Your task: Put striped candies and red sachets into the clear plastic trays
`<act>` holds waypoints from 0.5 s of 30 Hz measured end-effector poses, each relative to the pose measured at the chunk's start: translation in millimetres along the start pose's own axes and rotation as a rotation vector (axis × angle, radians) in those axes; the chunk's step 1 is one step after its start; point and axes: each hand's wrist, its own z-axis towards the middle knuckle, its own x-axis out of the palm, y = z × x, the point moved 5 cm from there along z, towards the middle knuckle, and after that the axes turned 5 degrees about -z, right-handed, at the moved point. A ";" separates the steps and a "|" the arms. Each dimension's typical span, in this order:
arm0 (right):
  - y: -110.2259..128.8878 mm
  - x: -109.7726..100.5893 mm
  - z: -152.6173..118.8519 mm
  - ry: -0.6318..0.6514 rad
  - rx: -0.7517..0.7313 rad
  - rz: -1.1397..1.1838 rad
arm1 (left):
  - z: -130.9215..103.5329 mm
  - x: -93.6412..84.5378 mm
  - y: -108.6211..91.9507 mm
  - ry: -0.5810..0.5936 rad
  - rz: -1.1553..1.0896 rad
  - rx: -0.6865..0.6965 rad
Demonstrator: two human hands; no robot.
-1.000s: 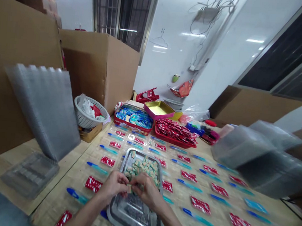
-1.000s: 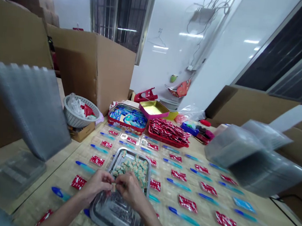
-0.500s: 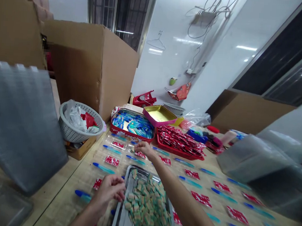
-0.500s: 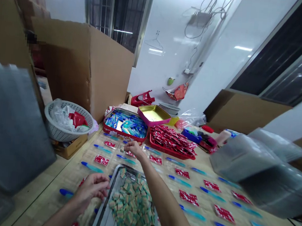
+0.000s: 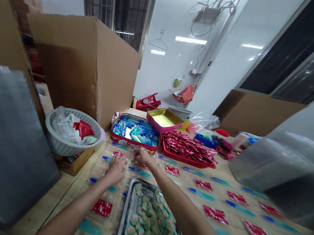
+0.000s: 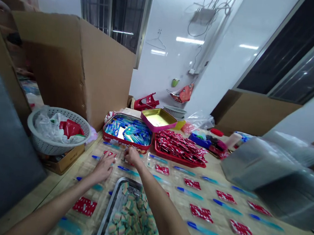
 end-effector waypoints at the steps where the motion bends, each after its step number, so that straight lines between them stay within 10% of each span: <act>1: 2.5 -0.4 -1.2 -0.019 -0.007 -0.051 | 3.3 4.0 -1.6 0.061 0.047 0.040; 6: 13.5 -1.8 -10.1 -0.090 -0.022 -0.230 | 15.8 23.1 -7.7 0.305 0.163 0.154; 15: 14.1 -2.8 -27.8 -0.138 -0.064 -0.335 | 23.2 36.3 -8.3 0.345 0.219 0.170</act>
